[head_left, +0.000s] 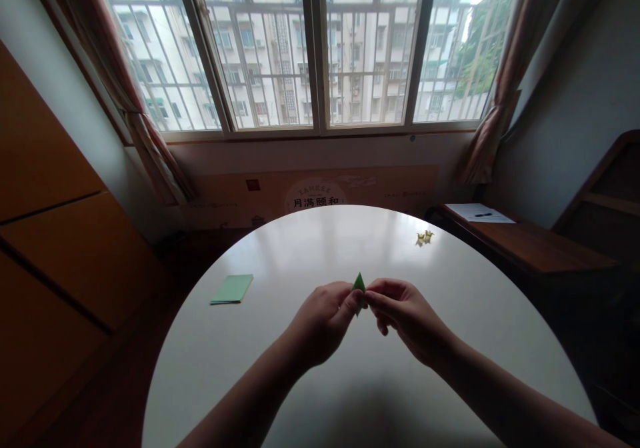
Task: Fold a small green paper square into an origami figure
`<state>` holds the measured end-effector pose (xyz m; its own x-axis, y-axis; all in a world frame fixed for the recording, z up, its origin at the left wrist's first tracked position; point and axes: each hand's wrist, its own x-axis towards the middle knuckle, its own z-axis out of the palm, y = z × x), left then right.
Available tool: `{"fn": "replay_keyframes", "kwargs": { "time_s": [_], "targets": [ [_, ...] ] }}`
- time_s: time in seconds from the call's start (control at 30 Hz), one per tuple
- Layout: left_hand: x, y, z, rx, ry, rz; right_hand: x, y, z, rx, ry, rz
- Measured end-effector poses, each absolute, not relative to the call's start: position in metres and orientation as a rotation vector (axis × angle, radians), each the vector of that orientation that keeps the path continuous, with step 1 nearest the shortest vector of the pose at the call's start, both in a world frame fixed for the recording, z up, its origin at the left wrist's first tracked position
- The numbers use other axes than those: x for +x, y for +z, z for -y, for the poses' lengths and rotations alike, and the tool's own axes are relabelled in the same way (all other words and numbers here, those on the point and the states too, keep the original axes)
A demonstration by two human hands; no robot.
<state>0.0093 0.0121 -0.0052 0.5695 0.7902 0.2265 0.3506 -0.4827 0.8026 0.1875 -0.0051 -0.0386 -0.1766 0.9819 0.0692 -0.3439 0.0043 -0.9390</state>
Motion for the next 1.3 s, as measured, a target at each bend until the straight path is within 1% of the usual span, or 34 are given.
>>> {"fn": "replay_keyframes", "kwargs": {
  "time_s": [0.13,0.37,0.63,0.83,1.1,1.3],
  "targets": [
    [0.0087,-0.0065,-0.0151,1.887,0.846,-0.876,0.1883,-0.0362,0.0057,-0.825,1.468,1.048],
    [0.0072,-0.0043,-0.0168,1.664,0.860,-0.865,0.1887,-0.0342,0.0064,-0.816,1.476,1.063],
    [0.0124,-0.0054,-0.0163,1.525,0.886,-0.819,0.1891,-0.0344,0.0108,-0.767,1.338,1.187],
    [0.0106,-0.0038,-0.0158,1.364,0.823,-0.793,0.1906,-0.0361,0.0086,-0.697,1.440,1.149],
    [0.0107,-0.0051,-0.0162,1.376,0.838,-0.757,0.1922,-0.0329,0.0105,-0.684,1.505,1.136],
    [0.0102,-0.0048,-0.0154,1.474,0.894,-0.783,0.1940,-0.0372,0.0085,-0.683,1.399,1.220]
  ]
}}
